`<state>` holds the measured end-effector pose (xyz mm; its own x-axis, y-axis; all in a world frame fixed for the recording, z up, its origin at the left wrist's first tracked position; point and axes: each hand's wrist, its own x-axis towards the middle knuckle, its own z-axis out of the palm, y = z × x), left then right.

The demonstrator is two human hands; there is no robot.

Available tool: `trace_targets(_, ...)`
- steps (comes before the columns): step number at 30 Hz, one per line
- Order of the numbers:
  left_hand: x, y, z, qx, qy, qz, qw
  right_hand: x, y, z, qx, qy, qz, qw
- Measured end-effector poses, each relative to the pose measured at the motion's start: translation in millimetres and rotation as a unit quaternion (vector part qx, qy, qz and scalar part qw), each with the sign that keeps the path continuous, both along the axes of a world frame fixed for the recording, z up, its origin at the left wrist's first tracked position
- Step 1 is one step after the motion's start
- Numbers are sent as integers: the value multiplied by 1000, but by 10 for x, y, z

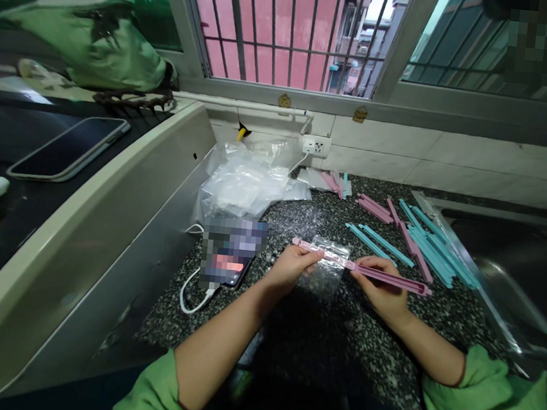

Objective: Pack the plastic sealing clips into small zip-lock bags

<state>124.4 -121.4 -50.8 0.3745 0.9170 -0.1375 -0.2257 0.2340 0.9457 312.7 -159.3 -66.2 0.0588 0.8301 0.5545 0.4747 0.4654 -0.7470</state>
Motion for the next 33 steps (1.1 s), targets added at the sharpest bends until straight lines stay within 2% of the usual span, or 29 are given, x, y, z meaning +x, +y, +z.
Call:
trace_targets(5, 4, -13, -6, -5, -2, -11, 1000, -9, 11, 68, 26, -12, 23, 999)
trace_targets(11, 12, -17, -4, 18, 17, -15, 1000, -9, 19, 116, 47, -28, 14, 998)
trace_targets(21, 35, -29, -27, 20, 21, -10, 1000, -53, -18, 179, 12, -17, 8, 1000)
trace_targets(26, 51, -39, -33, 18, 21, 6, 1000, -34, -18, 145, -3, -29, -4, 1000)
trace_targets(29, 64, -45, -35, 16, 30, 14, 999, -15, -5, 109, 19, -35, -14, 999)
trace_targets(33, 80, -54, -43, -5, 29, 20, 999, 3, 19, 97, 59, -66, 10, 996)
